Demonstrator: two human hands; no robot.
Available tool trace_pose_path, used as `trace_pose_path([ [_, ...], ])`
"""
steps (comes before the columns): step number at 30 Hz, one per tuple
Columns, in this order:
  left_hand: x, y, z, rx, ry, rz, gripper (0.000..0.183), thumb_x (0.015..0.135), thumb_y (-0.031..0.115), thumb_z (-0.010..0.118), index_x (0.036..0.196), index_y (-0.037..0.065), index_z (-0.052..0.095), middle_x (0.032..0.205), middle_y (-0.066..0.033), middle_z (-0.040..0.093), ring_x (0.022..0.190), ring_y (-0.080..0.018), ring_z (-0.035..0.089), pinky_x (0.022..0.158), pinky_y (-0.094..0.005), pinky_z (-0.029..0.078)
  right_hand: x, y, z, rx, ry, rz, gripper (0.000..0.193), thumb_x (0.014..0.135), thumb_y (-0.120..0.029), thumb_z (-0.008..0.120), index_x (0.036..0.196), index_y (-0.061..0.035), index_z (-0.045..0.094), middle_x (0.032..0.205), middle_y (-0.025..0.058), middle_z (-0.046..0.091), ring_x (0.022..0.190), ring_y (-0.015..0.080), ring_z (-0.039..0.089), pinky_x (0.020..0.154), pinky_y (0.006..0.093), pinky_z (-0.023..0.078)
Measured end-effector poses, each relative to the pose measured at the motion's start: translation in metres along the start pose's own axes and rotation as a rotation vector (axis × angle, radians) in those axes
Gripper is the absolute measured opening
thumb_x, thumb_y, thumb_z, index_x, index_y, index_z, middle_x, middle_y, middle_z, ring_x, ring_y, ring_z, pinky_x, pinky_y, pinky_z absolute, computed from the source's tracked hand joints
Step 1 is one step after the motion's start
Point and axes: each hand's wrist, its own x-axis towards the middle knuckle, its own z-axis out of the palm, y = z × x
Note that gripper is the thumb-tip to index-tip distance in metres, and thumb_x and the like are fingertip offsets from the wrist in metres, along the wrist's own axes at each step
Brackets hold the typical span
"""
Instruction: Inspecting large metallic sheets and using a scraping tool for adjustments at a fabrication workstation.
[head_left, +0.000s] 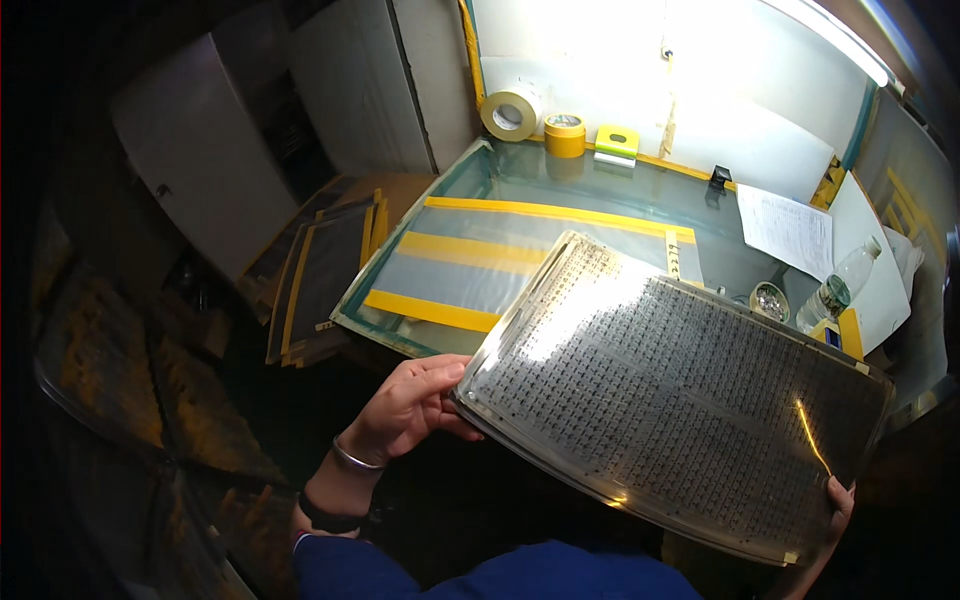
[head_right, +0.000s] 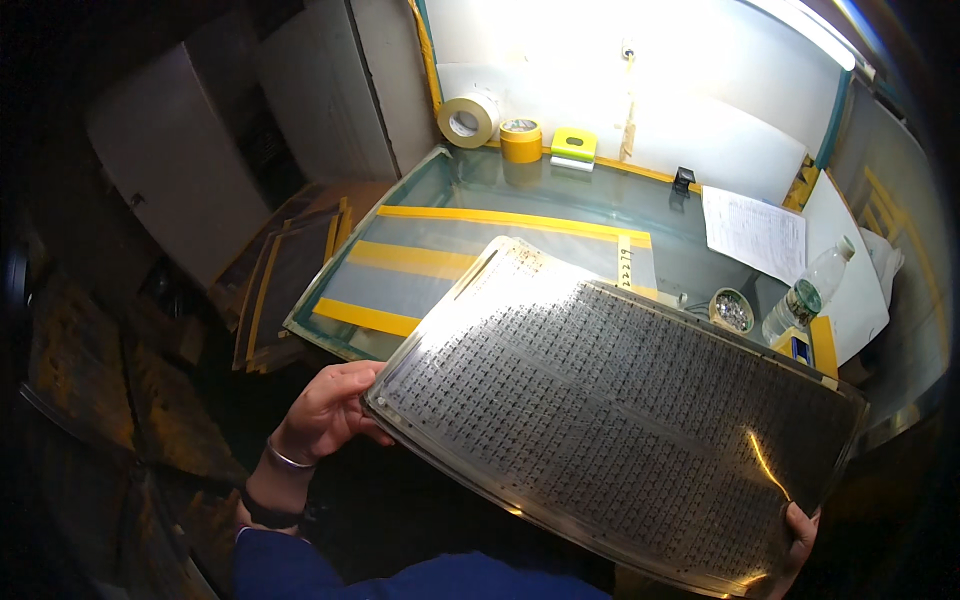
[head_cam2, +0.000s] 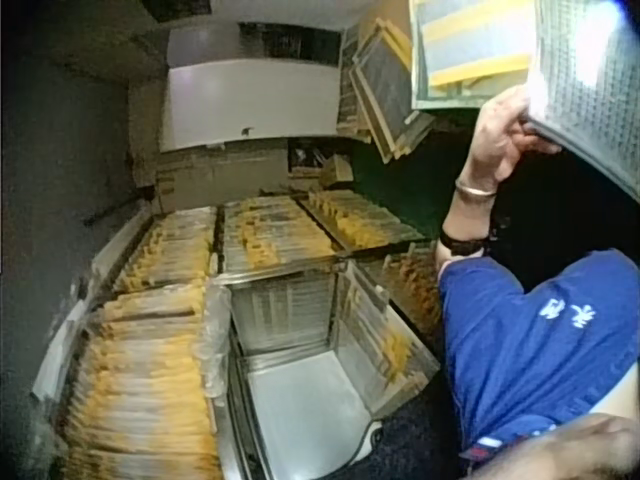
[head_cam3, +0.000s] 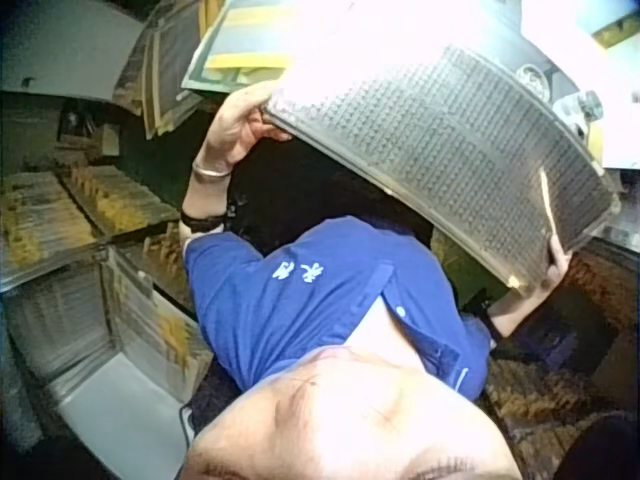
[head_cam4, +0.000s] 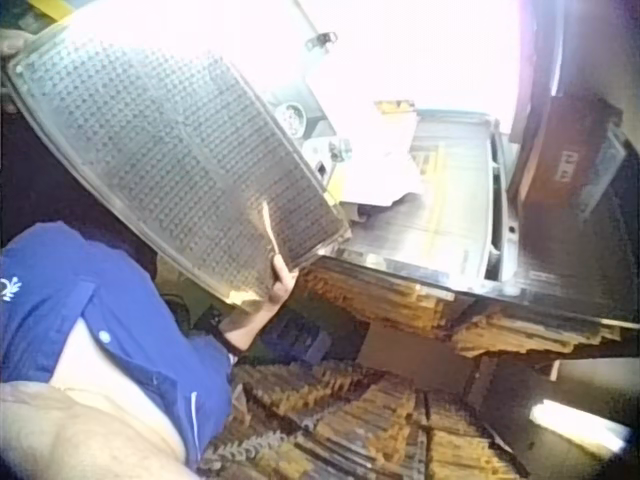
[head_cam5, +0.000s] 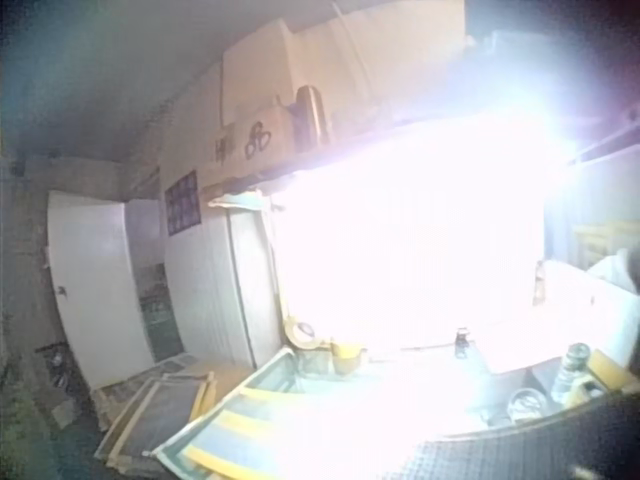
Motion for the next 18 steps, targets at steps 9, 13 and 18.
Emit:
trace_pose_path([
  [9, 0.015, 0.0, 0.003, 0.28, 0.111, 0.031, 0.051, 0.1, 0.032, 0.046, 0.132, -0.006, 0.055, 0.11, -0.0137, 0.069, 0.086, -0.0224, 0.069, 0.069, -0.0345, 0.058, -0.006, -0.014, -0.01, -0.271, 0.007, 0.076, 0.021, 0.083, -0.012, 0.068, 0.1, 0.0004, 0.07, 0.088, 0.005, 0.069, 0.078, 0.012, 0.063, 0.076, 0.0273, 0.048],
  [13, 0.011, -0.014, -0.019, 0.407, 0.247, 0.175, 0.051, 0.097, 0.033, 0.054, 0.133, -0.003, 0.053, 0.109, -0.0093, 0.068, 0.084, -0.0161, 0.068, 0.062, -0.0258, 0.055, 0.023, 0.002, -0.003, -0.271, -0.112, 0.233, 0.026, 0.083, -0.009, 0.071, 0.107, 0.0022, 0.069, 0.091, 0.0048, 0.071, 0.079, 0.0118, 0.066, 0.076, 0.0268, 0.051],
  [18, 0.021, -0.012, -0.046, 0.278, 0.353, 0.072, 0.05, 0.097, 0.022, 0.054, 0.142, 0.001, 0.045, 0.112, -0.0045, 0.065, 0.086, -0.0078, 0.064, 0.054, -0.0174, 0.05, 0.002, -0.012, 0.055, 0.155, -0.073, 0.285, 0.038, 0.085, 0.006, 0.066, 0.123, 0.0066, 0.06, 0.104, 0.0147, 0.071, 0.087, 0.02, 0.072, 0.079, 0.0322, 0.06],
])
